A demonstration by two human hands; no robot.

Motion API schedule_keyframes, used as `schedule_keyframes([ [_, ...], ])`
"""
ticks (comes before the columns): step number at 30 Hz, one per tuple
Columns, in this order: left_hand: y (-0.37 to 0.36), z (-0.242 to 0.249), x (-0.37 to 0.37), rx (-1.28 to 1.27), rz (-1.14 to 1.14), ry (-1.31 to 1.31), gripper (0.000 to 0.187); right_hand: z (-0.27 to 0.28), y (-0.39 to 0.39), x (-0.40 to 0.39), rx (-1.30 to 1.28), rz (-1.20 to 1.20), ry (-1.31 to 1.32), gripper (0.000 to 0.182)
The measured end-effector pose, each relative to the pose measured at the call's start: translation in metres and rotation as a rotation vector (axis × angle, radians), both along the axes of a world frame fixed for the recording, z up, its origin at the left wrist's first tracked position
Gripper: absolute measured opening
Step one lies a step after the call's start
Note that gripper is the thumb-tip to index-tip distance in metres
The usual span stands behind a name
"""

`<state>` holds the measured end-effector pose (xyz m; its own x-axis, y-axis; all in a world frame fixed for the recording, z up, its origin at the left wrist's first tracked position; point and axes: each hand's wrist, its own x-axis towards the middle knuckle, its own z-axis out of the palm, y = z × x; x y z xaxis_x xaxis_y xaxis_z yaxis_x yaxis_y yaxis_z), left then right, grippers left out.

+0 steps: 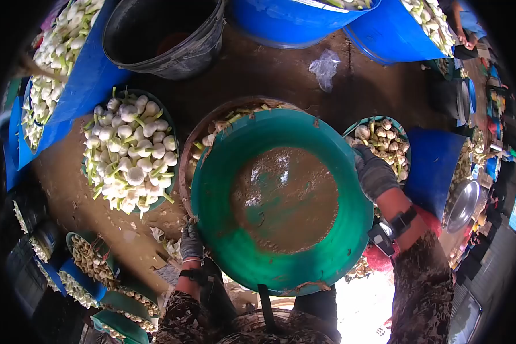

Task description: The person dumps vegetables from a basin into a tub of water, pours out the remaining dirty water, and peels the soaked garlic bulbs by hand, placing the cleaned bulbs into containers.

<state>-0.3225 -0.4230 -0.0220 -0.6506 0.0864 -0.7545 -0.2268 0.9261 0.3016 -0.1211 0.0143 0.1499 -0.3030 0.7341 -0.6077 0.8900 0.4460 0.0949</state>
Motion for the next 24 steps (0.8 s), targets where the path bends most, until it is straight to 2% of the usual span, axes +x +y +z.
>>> schedule_keyframes([
  [3, -0.024, -0.025, -0.023, -0.165, -0.120, -0.037, 0.049, -0.061, 0.013, -0.009, -0.041, 0.088, 0.102, 0.039],
  [5, -0.027, -0.040, -0.043, -0.308, -0.321, -0.089, 0.056, -0.114, 0.042, -0.008, -0.248, 0.029, 0.091, 0.036],
  [6, -0.043, -0.070, -0.050, -0.336, -0.448, -0.103, 0.063, -0.111, 0.043, -0.030, -0.250, 0.032, 0.089, 0.036],
  [7, -0.059, -0.097, -0.056, -0.335, -0.442, -0.106, 0.063, -0.110, 0.043, -0.055, -0.203, 0.203, -0.082, 0.032],
  [8, -0.059, -0.111, -0.066, -0.348, -0.546, -0.187, 0.065, -0.111, 0.043, -0.077, -0.155, 0.370, -0.253, 0.030],
  [9, -0.058, -0.119, -0.074, -0.360, -0.652, -0.270, 0.066, -0.118, 0.046, -0.089, -0.156, 0.373, -0.257, 0.030],
  [11, -0.066, -0.137, -0.082, -0.295, -0.657, -0.284, 0.071, -0.136, 0.051, -0.109, -0.343, 0.976, -0.693, 0.024],
  [13, -0.076, -0.167, -0.082, -0.378, -0.654, -0.333, 0.069, -0.152, 0.052, -0.113, -0.348, 0.928, -0.713, 0.023],
  [15, -0.085, -0.177, -0.072, -0.427, -0.624, -0.332, 0.068, -0.163, 0.051, -0.102, -0.252, 0.589, -0.521, 0.025],
  [17, -0.067, -0.166, -0.066, -0.467, -0.592, -0.322, 0.067, -0.181, 0.055, -0.089, -0.241, 0.565, -0.516, 0.026],
  [19, -0.026, -0.119, -0.078, -0.505, -0.397, -0.348, 0.063, -0.184, 0.055, -0.087, -0.229, 0.533, -0.509, 0.027],
  [21, -0.029, -0.127, -0.078, -0.463, -0.431, -0.324, 0.063, -0.180, 0.052, -0.092, -0.157, 0.136, -0.409, 0.028],
  [23, -0.031, -0.132, -0.077, -0.421, -0.463, -0.300, 0.063, -0.188, 0.052, -0.092, -0.180, 0.208, -0.452, 0.026],
  [24, -0.020, -0.120, -0.079, -0.411, -0.427, -0.293, 0.063, -0.195, 0.054, -0.083, -0.202, 0.275, -0.498, 0.025],
])
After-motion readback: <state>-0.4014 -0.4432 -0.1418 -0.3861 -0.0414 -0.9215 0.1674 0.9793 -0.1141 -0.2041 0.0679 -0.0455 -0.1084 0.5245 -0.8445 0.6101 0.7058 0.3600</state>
